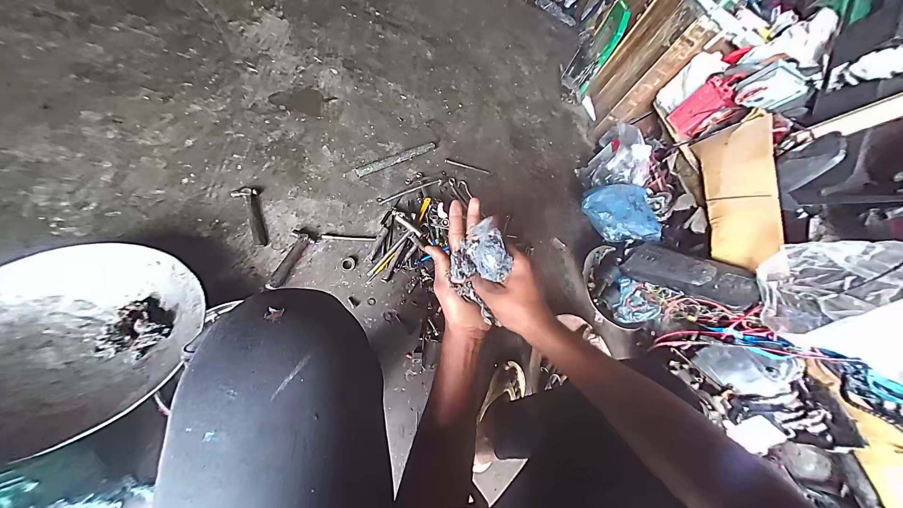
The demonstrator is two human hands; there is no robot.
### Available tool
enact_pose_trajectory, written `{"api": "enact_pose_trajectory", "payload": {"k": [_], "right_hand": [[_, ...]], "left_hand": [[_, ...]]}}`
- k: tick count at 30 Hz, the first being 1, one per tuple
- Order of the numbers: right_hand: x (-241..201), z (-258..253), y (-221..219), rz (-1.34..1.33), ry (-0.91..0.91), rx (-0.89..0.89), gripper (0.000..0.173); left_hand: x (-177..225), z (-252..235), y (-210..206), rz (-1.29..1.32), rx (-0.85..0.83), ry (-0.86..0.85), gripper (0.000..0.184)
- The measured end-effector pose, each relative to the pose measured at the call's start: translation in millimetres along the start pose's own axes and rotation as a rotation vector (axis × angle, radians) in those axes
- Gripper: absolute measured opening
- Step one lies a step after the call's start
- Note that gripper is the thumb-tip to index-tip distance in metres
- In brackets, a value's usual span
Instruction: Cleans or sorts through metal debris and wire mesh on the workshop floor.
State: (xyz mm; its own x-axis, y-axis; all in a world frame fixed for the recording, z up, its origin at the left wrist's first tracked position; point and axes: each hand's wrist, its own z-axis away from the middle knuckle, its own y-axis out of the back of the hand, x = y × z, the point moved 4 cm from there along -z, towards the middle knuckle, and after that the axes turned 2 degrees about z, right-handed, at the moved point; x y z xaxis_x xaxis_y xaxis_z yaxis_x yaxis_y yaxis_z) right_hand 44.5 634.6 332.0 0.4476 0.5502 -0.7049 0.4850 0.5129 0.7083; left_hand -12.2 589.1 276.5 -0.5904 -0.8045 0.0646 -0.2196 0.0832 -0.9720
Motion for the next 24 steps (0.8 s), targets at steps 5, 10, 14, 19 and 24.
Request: {"api": "enact_pose_trajectory", "payload": {"k": [5,10,14,19,24], "right_hand": [[3,1,-1,-0.078,-0.108,-0.221,0.054],[-1,7,1,-0.068,0.006,0.052,0.045],[-8,6,-4,0.195,0.105,0.190,0.065],[-7,-9,24,-0.184,0.058,0.274,0.043],[-1,-19,78,-0.498,0.017,0.328,0.040]], "left_hand": [[7,-5,14,0.103,-0.067,0.050,0.076],[7,0,-6,-0.160,-0.056,0.000,0.073],[0,2,-8,-0.022,0.004,-0.014,0.077],[-5,-4,11,0.435,-0.153,0.062,0.076],[-11,-4,15,0.541,-0.175,0.128,0.074]]}}
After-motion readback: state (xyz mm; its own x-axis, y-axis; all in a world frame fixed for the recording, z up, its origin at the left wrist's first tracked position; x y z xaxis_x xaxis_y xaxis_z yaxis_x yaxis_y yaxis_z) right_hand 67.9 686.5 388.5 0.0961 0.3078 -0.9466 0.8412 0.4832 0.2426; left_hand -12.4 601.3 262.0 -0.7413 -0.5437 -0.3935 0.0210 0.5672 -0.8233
